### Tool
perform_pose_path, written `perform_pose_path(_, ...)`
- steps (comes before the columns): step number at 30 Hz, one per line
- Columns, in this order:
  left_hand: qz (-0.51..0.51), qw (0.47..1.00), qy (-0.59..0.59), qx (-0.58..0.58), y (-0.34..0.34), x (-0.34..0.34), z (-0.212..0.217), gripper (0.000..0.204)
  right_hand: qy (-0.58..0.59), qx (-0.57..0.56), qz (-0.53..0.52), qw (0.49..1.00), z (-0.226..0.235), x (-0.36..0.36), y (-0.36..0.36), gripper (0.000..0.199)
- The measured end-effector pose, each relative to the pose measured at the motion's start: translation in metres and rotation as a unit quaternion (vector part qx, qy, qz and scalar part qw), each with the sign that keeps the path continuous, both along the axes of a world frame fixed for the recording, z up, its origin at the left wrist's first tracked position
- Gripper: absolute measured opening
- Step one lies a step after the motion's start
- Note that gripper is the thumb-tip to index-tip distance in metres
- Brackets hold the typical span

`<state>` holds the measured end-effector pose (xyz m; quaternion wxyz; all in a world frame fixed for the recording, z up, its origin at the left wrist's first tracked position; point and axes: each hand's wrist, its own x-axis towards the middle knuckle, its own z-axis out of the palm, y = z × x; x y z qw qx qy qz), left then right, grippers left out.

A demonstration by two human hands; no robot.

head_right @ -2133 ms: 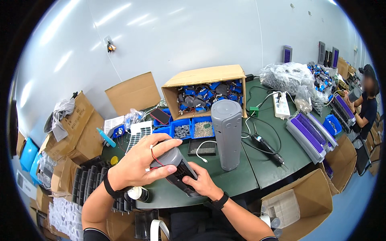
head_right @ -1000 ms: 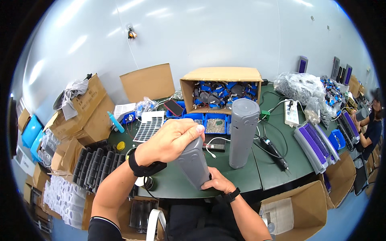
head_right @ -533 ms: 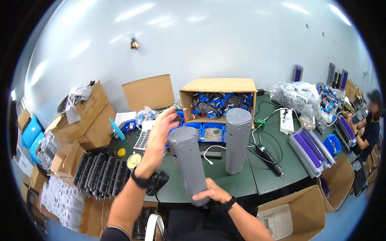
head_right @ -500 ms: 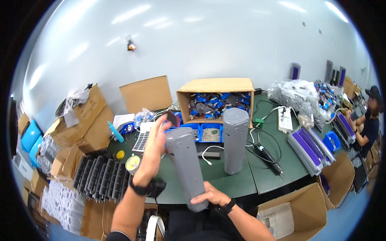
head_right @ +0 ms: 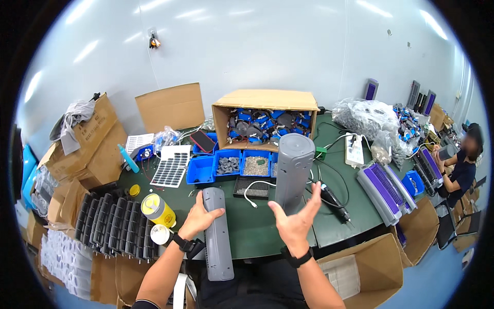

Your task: The person assembles a grey plastic housing by inserting a black grille component and securing it with a hot glue gun. They then connect a blue electrical component with wires to the assembly and place the finished unit on the table.

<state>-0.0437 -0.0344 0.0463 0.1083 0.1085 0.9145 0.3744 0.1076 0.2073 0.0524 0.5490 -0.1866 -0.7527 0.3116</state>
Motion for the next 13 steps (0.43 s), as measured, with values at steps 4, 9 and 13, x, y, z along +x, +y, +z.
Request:
perform_pose_path(4,-0.014,1.000,-0.011,-0.005,0.001,-0.007,-0.023,0.114,-0.083,-0.022,0.016,0.996,-0.012,-0.028,0.017,0.128)
perform_pose_path(9,-0.033,0.998,-0.049,-0.016,-0.005,-0.009,-0.019,0.120,-0.129,-0.050,0.129,0.982,0.011,-0.009,0.027,0.130)
perform_pose_path(13,-0.037,0.996,-0.073,-0.036,-0.001,0.002,-0.009,0.123,-0.150,-0.007,0.280,0.948,0.010,0.032,0.011,0.128)
